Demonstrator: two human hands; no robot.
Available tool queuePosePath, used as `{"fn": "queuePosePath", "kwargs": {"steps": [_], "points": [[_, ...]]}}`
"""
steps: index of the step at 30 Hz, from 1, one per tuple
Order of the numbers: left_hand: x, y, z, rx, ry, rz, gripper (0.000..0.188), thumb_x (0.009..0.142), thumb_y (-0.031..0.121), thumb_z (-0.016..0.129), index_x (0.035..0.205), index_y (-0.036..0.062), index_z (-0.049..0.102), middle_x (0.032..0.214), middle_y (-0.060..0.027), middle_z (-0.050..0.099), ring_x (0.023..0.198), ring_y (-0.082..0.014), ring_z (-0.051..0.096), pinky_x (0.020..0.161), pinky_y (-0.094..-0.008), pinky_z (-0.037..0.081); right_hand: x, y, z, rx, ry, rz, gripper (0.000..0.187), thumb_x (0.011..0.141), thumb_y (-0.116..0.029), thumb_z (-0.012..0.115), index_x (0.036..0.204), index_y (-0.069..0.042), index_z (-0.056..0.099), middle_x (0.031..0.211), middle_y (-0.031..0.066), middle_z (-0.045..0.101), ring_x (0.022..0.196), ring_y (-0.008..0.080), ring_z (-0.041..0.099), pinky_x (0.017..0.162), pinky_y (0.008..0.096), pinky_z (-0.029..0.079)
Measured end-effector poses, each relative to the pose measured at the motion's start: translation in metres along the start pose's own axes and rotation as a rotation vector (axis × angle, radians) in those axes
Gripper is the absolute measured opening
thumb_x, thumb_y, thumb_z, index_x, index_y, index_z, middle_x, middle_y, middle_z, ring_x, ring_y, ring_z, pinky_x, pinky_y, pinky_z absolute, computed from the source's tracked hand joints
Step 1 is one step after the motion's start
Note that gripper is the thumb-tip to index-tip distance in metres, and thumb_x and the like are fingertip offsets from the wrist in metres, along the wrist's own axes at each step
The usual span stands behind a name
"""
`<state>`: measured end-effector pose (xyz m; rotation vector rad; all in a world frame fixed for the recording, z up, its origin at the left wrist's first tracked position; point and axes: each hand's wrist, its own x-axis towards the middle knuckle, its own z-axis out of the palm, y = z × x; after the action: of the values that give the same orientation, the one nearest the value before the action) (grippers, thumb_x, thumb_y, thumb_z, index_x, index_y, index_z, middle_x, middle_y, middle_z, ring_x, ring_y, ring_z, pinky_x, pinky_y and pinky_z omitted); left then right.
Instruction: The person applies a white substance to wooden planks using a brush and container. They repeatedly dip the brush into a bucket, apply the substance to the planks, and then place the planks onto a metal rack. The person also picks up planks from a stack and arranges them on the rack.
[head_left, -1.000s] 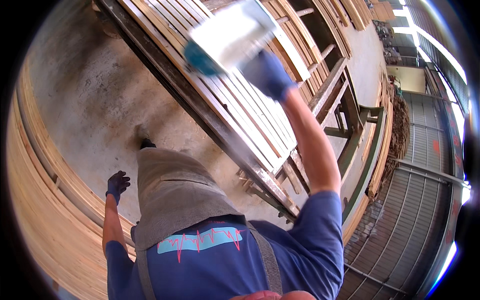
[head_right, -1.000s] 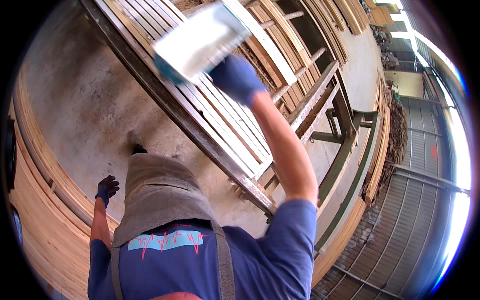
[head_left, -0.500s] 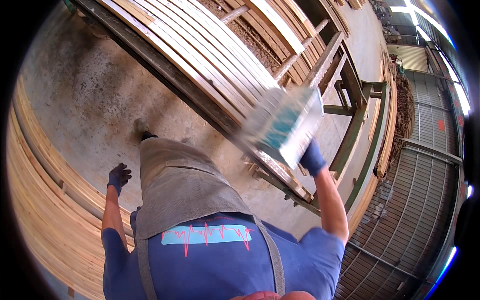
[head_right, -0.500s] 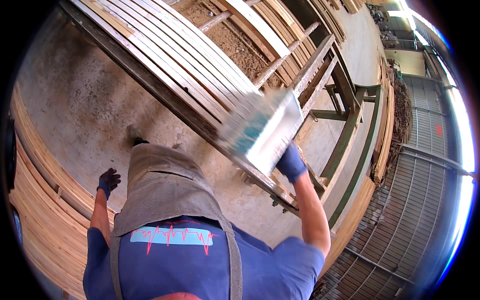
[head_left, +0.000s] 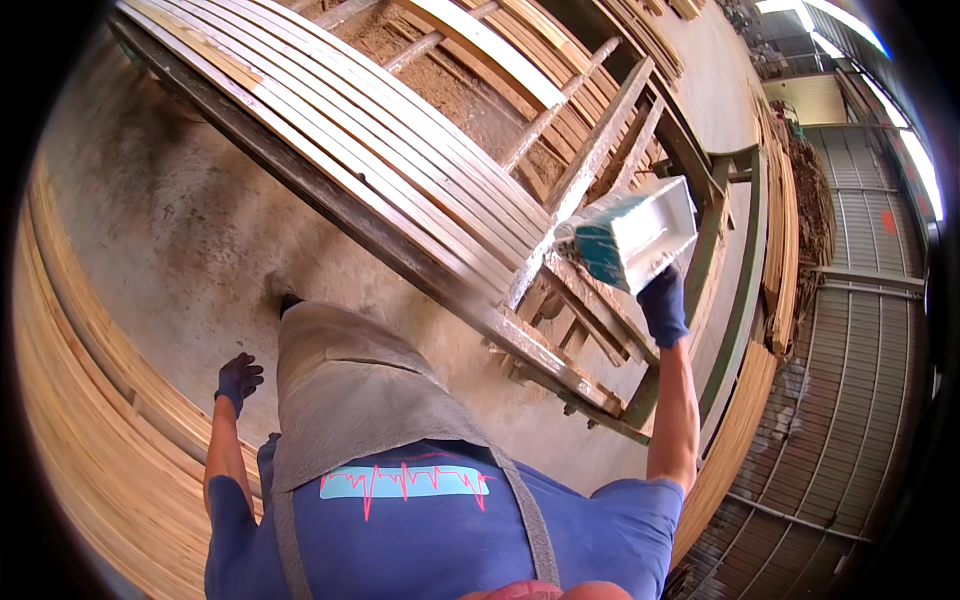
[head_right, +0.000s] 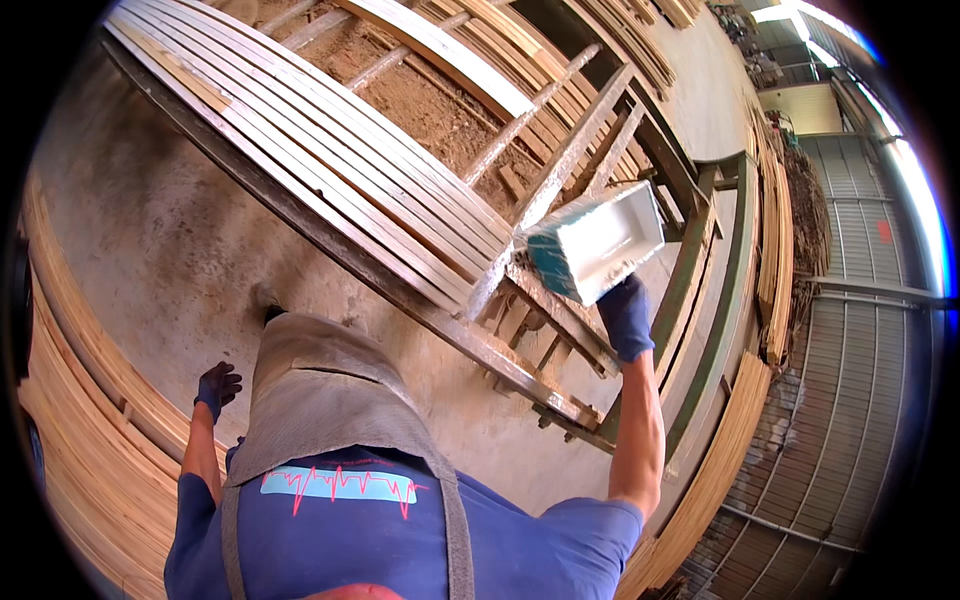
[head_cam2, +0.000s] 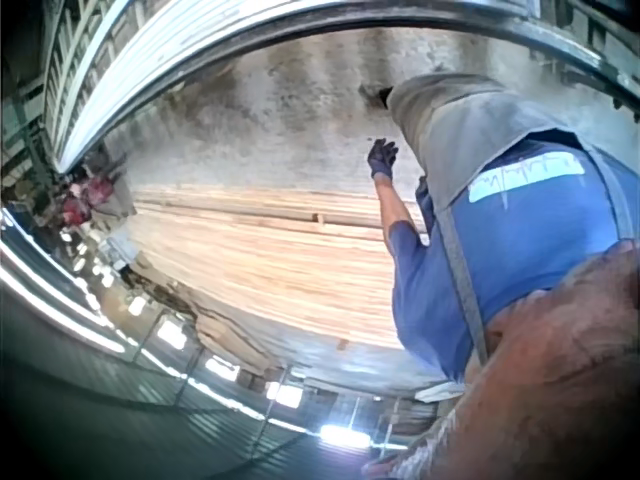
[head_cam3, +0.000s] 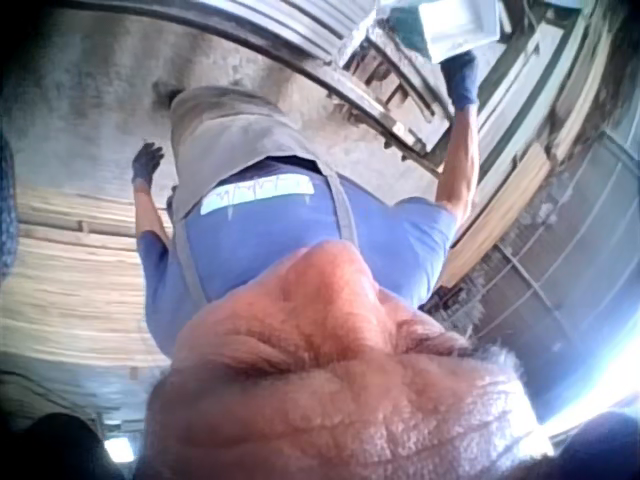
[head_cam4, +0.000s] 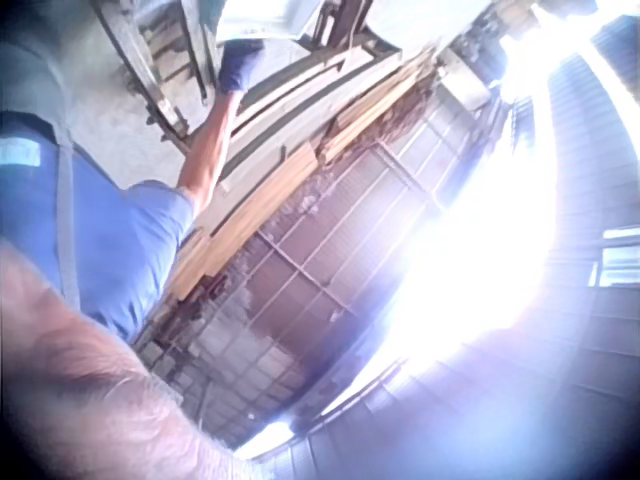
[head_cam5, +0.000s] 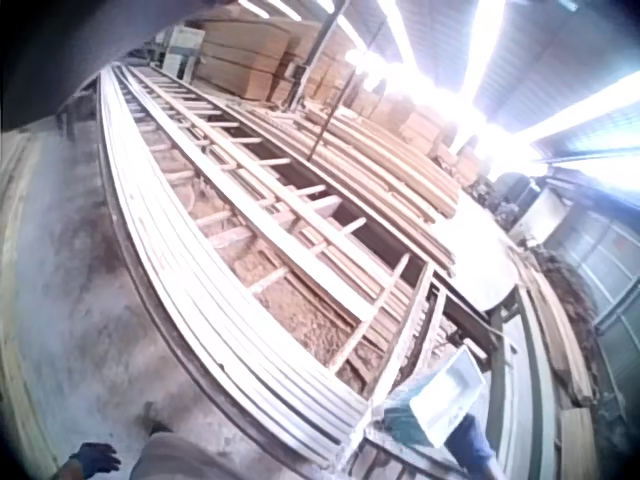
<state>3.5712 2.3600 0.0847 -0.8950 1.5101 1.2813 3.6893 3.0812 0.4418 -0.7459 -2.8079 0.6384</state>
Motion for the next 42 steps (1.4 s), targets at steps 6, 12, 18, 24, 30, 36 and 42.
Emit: {"fn": "queuePosePath", "kwargs": {"steps": [6, 12, 18, 24, 30, 36, 42], "points": [[0.001, -0.066, -0.033, -0.014, 0.041, -0.176, 0.046, 0.088, 0.055, 0.050, 0.118, 0.0214, 0.057, 0.102, -0.0056, 0.069, 0.074, -0.0213, 0.063, 0.077, -0.0430, 0.041, 0.084, -0.046, 0.066, -0.257, 0.038, -0.201, 0.022, 0.081, -0.024, 0.060, 0.081, -0.002, 0.066, 0.072, 0.0232, 0.063, 0.070, 0.0409, 0.063, 0.061, 0.0453, 0.050], [-0.017, -0.073, -0.018, -0.101, 0.062, -0.085, 0.043, 0.091, 0.050, 0.049, 0.115, 0.0151, 0.055, 0.097, -0.0092, 0.068, 0.072, -0.0219, 0.064, 0.062, -0.0373, 0.043, 0.084, -0.042, 0.055, -0.295, -0.043, -0.116, 0.022, 0.081, -0.022, 0.059, 0.091, -0.004, 0.067, 0.079, 0.0204, 0.067, 0.077, 0.0370, 0.066, 0.068, 0.0428, 0.052], [-0.027, -0.070, -0.008, -0.001, 0.038, -0.167, 0.042, 0.090, 0.047, 0.047, 0.116, 0.0150, 0.056, 0.105, -0.0105, 0.068, 0.081, -0.0239, 0.066, 0.077, -0.0414, 0.044, 0.013, 0.014, 0.016, 0.122, -0.061, -0.016, 0.030, 0.086, -0.010, 0.061, 0.115, -0.002, 0.061, 0.107, 0.0105, 0.067, 0.099, 0.0178, 0.061, 0.084, 0.0317, 0.048], [-0.034, -0.048, -0.007, 0.012, 0.004, -0.165, 0.038, 0.091, 0.044, 0.048, 0.115, 0.0145, 0.057, 0.103, -0.0112, 0.068, 0.079, -0.0243, 0.066, 0.075, -0.0407, 0.044, 0.028, -0.019, 0.032, -0.136, -0.017, -0.054, 0.031, 0.081, -0.016, 0.067, 0.110, -0.007, 0.064, 0.100, 0.0111, 0.069, 0.094, 0.0256, 0.065, 0.080, 0.0348, 0.050], [-0.011, -0.043, -0.032, -0.137, 0.003, -0.065, 0.039, 0.090, 0.047, 0.052, 0.112, 0.0161, 0.058, 0.094, -0.0083, 0.069, 0.070, -0.0222, 0.063, 0.070, -0.0384, 0.042, 0.134, -0.146, 0.116, -0.278, 0.034, -0.274, 0.026, 0.085, -0.030, 0.053, 0.094, -0.009, 0.066, 0.085, 0.0223, 0.065, 0.081, 0.0426, 0.063, 0.070, 0.0492, 0.052], [-0.017, -0.006, -0.068, -0.130, 0.009, 0.013, 0.036, 0.091, 0.045, 0.051, 0.110, 0.0154, 0.060, 0.092, -0.0084, 0.070, 0.070, -0.0207, 0.064, 0.066, -0.0362, 0.043, 0.212, -0.217, 0.190, 0.107, -0.013, -0.358, 0.021, 0.091, -0.016, 0.050, 0.099, -0.002, 0.063, 0.092, 0.0208, 0.066, 0.081, 0.0312, 0.063, 0.074, 0.0398, 0.048], [-0.014, 0.001, -0.120, -0.252, 0.136, -0.119, 0.035, 0.090, 0.043, 0.053, 0.107, 0.0134, 0.058, 0.093, -0.0097, 0.070, 0.067, -0.0224, 0.064, 0.065, -0.0384, 0.043, 0.132, -0.253, 0.137, 0.340, -0.123, -0.284, 0.023, 0.086, -0.006, 0.058, 0.107, 0.002, 0.062, 0.098, 0.0114, 0.068, 0.089, 0.0172, 0.062, 0.080, 0.0332, 0.049]]}}
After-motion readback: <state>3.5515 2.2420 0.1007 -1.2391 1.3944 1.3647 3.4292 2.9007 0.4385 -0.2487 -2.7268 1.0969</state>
